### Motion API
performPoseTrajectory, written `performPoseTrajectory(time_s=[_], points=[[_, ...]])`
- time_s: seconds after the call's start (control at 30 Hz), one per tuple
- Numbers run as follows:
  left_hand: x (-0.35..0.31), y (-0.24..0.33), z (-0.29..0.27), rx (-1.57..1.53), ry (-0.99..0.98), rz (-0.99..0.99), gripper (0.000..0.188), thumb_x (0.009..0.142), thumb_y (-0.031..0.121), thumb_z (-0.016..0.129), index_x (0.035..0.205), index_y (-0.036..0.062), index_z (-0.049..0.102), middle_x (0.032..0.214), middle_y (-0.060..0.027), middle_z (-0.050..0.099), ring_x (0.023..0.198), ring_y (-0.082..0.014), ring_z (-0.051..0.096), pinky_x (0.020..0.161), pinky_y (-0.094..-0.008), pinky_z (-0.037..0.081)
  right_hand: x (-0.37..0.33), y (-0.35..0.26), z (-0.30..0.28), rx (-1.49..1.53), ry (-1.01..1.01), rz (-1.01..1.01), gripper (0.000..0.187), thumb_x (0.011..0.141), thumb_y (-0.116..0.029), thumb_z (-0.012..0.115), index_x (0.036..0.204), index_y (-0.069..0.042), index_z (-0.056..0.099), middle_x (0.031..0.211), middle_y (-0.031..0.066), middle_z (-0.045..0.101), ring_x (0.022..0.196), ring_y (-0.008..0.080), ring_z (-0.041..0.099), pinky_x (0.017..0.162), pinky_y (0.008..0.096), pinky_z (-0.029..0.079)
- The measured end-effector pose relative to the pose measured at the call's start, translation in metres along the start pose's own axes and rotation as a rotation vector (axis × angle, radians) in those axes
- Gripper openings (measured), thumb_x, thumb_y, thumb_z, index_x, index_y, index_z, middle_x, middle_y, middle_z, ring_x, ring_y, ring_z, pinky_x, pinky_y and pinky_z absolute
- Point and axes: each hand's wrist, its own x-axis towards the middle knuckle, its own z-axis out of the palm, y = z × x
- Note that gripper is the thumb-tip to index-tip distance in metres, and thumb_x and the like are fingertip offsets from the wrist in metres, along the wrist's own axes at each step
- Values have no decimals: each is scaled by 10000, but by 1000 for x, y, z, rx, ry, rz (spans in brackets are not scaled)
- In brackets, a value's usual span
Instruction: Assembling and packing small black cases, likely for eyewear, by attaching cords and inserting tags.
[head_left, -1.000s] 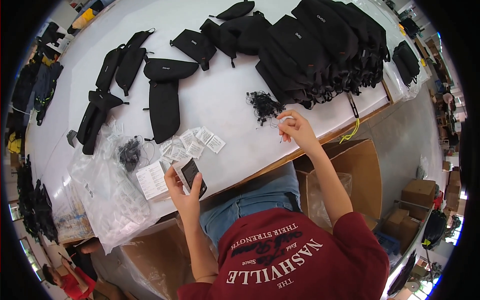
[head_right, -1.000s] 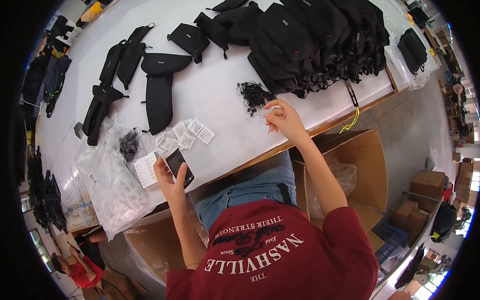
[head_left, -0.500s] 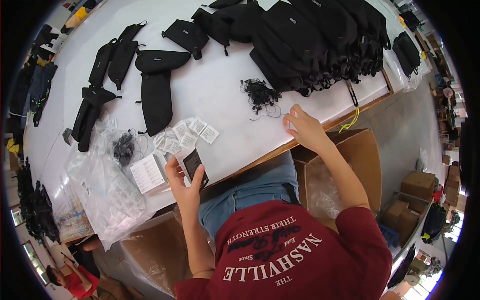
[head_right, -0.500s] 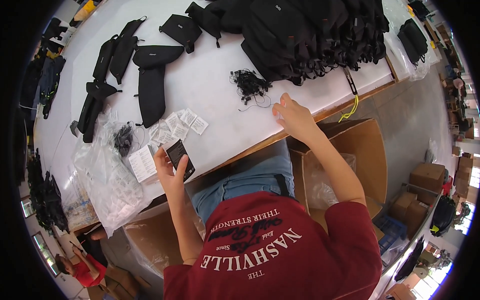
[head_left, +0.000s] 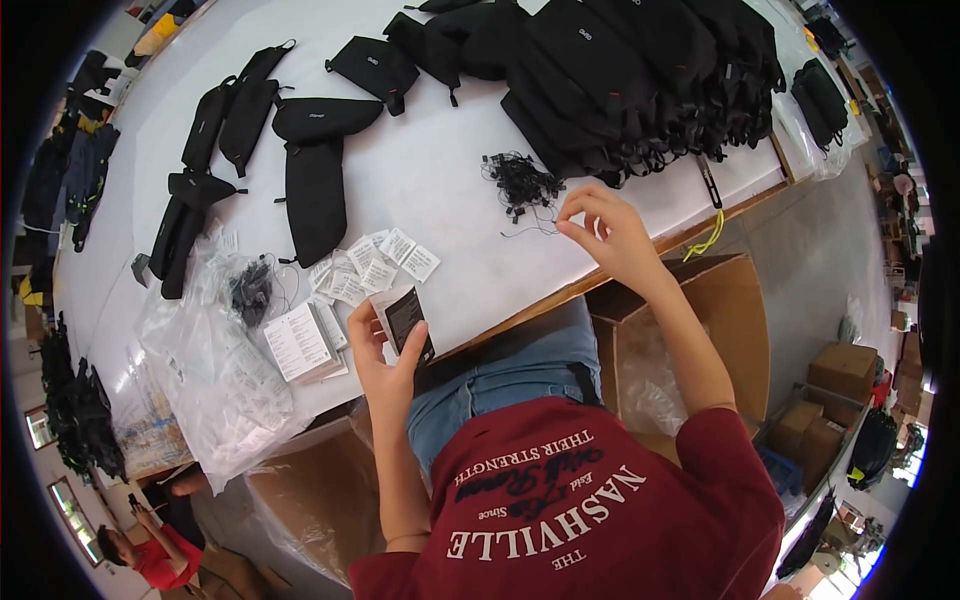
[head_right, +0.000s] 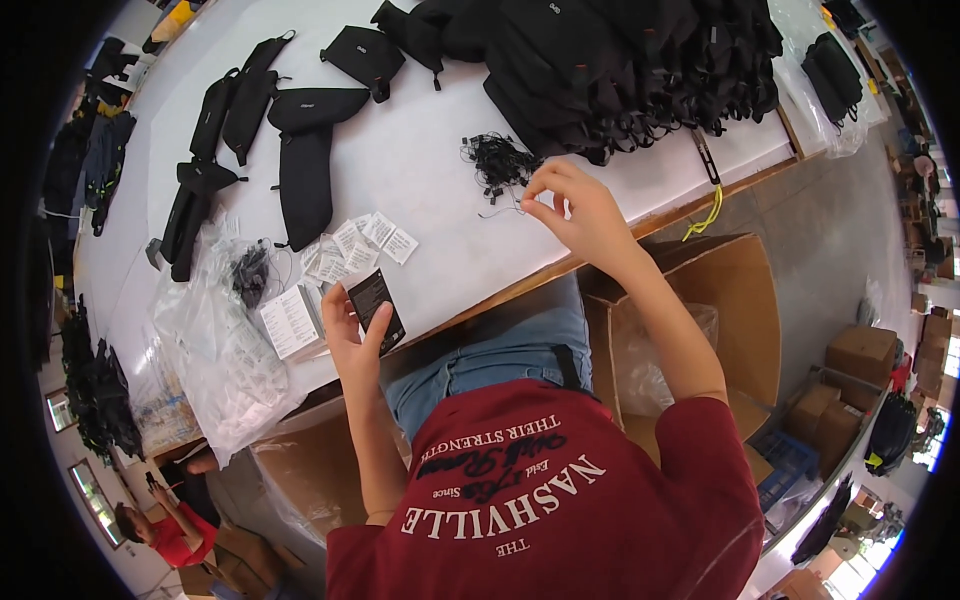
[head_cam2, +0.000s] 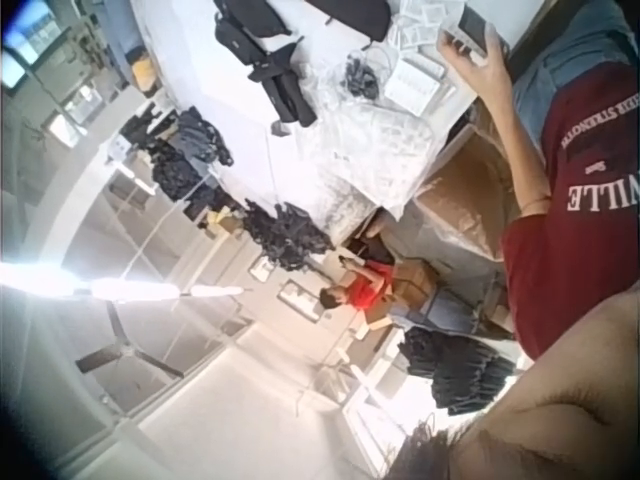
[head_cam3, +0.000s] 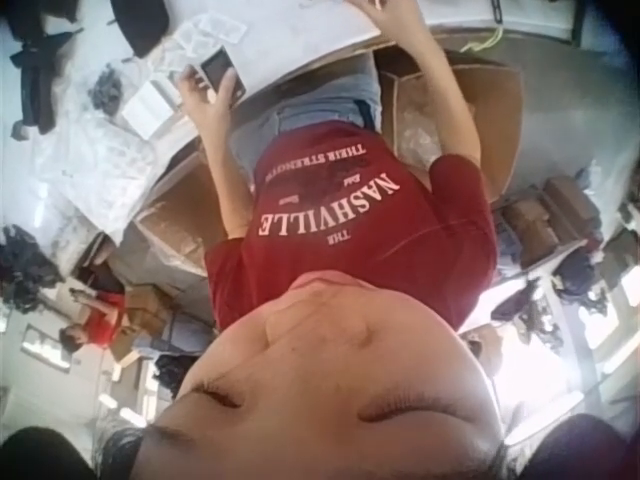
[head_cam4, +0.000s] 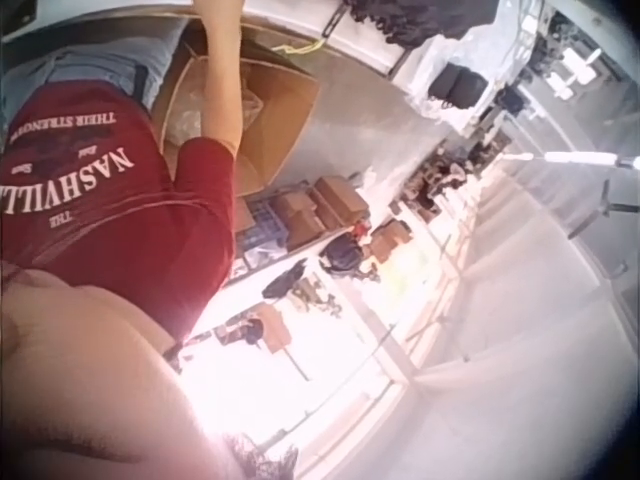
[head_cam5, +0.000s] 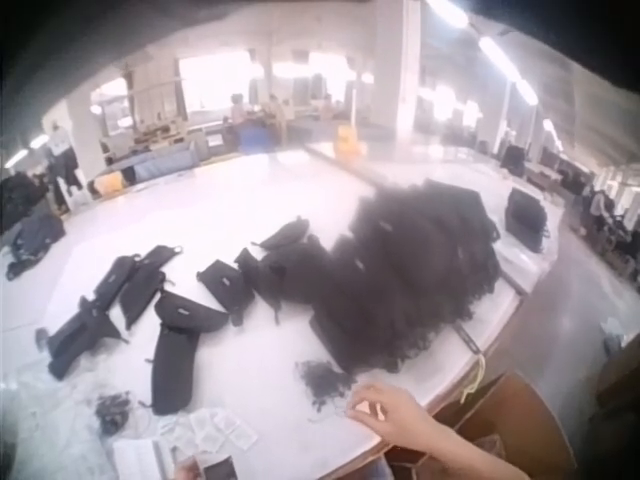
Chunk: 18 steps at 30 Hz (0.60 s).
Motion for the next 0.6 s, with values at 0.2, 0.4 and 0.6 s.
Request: performPoseTrajectory(time_s=[0.2, 0.4, 0.6], points=[[-2, 2, 2, -9, -4, -6, 575, 772, 70, 732, 1255, -9, 429, 1134, -78, 516, 997, -159, 514, 889, -290, 418, 21, -18, -13, 105, 93, -50, 73, 827, -125, 691, 841, -65, 652, 902, -22, 601, 616, 54, 465, 557, 200, 371], [-5, -2, 2, -37, -10, -17, 570, 774, 67, 730, 1251, -15, 429, 1129, -81, 516, 1004, -161, 518, 898, -290, 416, 41, -48, -33, 135, 183, -147, 59, 826, -108, 693, 839, -59, 663, 886, -35, 608, 611, 31, 454, 553, 182, 358], [-5, 1, 2, -82, -19, -27, 496, 773, 58, 733, 1183, -2, 461, 1077, -75, 533, 977, -152, 525, 885, -282, 418, 41, -74, -34, 364, 236, -165, 61, 858, -95, 665, 858, -43, 634, 841, -33, 619, 629, 22, 466, 569, 181, 383]])
